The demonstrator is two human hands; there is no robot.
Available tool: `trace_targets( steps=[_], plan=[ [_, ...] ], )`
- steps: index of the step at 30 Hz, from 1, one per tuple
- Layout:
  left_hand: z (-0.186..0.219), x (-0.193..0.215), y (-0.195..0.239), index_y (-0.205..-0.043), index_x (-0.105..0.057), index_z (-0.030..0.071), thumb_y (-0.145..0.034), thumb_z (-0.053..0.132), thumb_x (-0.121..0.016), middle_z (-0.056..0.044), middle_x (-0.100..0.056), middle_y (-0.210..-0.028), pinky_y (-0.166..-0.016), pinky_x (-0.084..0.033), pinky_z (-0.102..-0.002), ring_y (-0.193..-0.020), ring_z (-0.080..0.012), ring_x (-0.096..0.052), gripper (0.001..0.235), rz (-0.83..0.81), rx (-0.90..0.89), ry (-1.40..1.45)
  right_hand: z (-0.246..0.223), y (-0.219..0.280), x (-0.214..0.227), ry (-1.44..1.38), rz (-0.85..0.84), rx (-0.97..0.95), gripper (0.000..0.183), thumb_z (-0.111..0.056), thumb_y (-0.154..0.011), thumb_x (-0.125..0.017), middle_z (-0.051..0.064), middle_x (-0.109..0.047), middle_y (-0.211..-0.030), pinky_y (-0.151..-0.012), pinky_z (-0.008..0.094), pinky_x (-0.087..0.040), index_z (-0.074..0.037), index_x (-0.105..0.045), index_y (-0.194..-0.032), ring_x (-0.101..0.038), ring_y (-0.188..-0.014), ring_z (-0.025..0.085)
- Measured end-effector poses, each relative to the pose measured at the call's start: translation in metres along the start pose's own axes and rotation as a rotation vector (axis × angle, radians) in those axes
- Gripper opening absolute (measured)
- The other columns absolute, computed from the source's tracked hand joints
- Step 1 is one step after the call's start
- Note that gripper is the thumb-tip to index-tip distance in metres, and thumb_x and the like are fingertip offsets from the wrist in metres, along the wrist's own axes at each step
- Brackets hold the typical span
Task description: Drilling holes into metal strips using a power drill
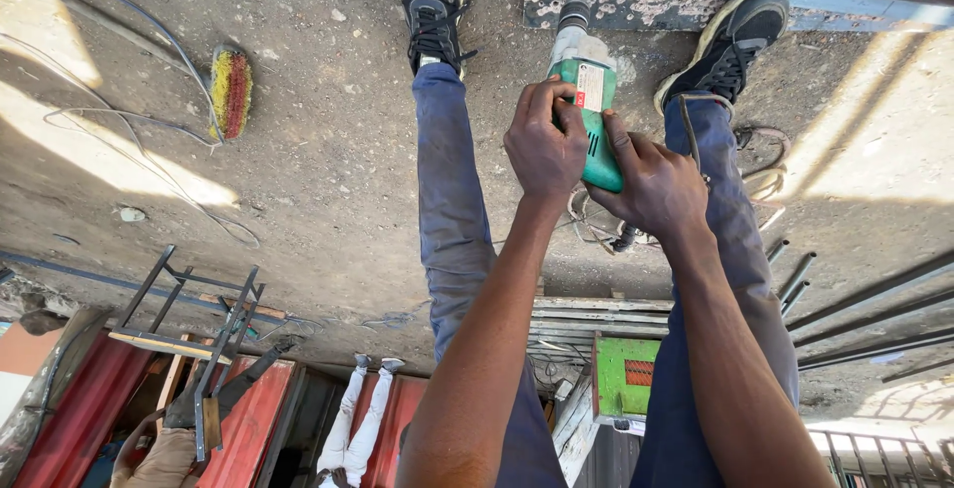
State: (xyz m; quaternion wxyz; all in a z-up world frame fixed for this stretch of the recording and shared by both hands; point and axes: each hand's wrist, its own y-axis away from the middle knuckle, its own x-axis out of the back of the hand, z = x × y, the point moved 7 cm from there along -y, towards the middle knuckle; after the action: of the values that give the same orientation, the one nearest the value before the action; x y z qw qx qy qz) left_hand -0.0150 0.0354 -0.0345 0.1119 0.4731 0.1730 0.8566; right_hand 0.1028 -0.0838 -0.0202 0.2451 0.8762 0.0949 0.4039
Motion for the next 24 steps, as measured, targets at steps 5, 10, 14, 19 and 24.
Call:
trace_targets(
  steps=[5, 10, 14, 19, 24],
  plan=[
    [0.004, 0.003, -0.004, -0.086, -0.062, 0.028, -0.087, 0.013, -0.057, 0.010, -0.069, -0.094, -0.073, -0.062, -0.046, -0.098, -0.0248, -0.075, 0.015, -0.011, 0.016, 0.005, -0.004, -0.002, 0.005, -0.009, 0.000, 0.001, 0.094, -0.055, -0.077, -0.076, 0.013, -0.074, -0.103, -0.058, 0.050, -0.060, -0.013, -0.050, -0.157, -0.075, -0.084, 0.037],
    [0.013, -0.006, -0.006, -0.091, -0.061, 0.026, -0.087, 0.018, -0.059, 0.004, -0.067, -0.098, -0.069, -0.061, -0.054, -0.094, -0.0329, -0.074, 0.010, -0.106, -0.005, -0.053, -0.007, -0.002, 0.011, -0.030, 0.033, -0.010, 0.098, -0.054, -0.073, -0.079, 0.014, -0.075, -0.099, -0.061, 0.051, -0.060, -0.011, -0.052, -0.156, -0.076, -0.080, 0.037],
    [0.021, -0.011, -0.008, -0.090, -0.061, 0.028, -0.087, 0.023, -0.060, 0.010, -0.065, -0.102, -0.071, -0.063, -0.050, -0.091, -0.0281, -0.076, 0.006, -0.124, -0.016, -0.127, -0.003, 0.001, 0.012, 0.004, 0.109, -0.059, 0.092, -0.053, -0.075, -0.081, 0.010, -0.074, -0.096, -0.062, 0.047, -0.059, -0.013, -0.055, -0.154, -0.075, -0.078, 0.035],
    [0.030, -0.015, -0.015, -0.091, -0.061, 0.028, -0.086, 0.026, -0.060, 0.011, -0.064, -0.105, -0.070, -0.064, -0.051, -0.088, -0.0281, -0.076, 0.006, -0.173, -0.018, -0.177, 0.001, 0.001, 0.013, -0.065, 0.150, -0.078, 0.090, -0.047, -0.074, -0.085, 0.012, -0.074, -0.093, -0.061, 0.049, -0.059, -0.010, -0.058, -0.152, -0.074, -0.076, 0.037],
    [0.030, -0.021, -0.041, -0.154, -0.033, 0.011, -0.076, 0.029, -0.065, -0.024, -0.040, -0.153, -0.081, -0.062, -0.044, -0.108, -0.0331, -0.067, 0.086, -0.640, 0.771, 0.244, 0.013, 0.003, 0.008, -0.064, 0.029, -0.140, 0.094, -0.047, -0.085, -0.076, 0.017, -0.073, -0.130, -0.063, 0.053, -0.055, -0.006, -0.038, -0.161, -0.073, -0.093, 0.037]
  ],
)
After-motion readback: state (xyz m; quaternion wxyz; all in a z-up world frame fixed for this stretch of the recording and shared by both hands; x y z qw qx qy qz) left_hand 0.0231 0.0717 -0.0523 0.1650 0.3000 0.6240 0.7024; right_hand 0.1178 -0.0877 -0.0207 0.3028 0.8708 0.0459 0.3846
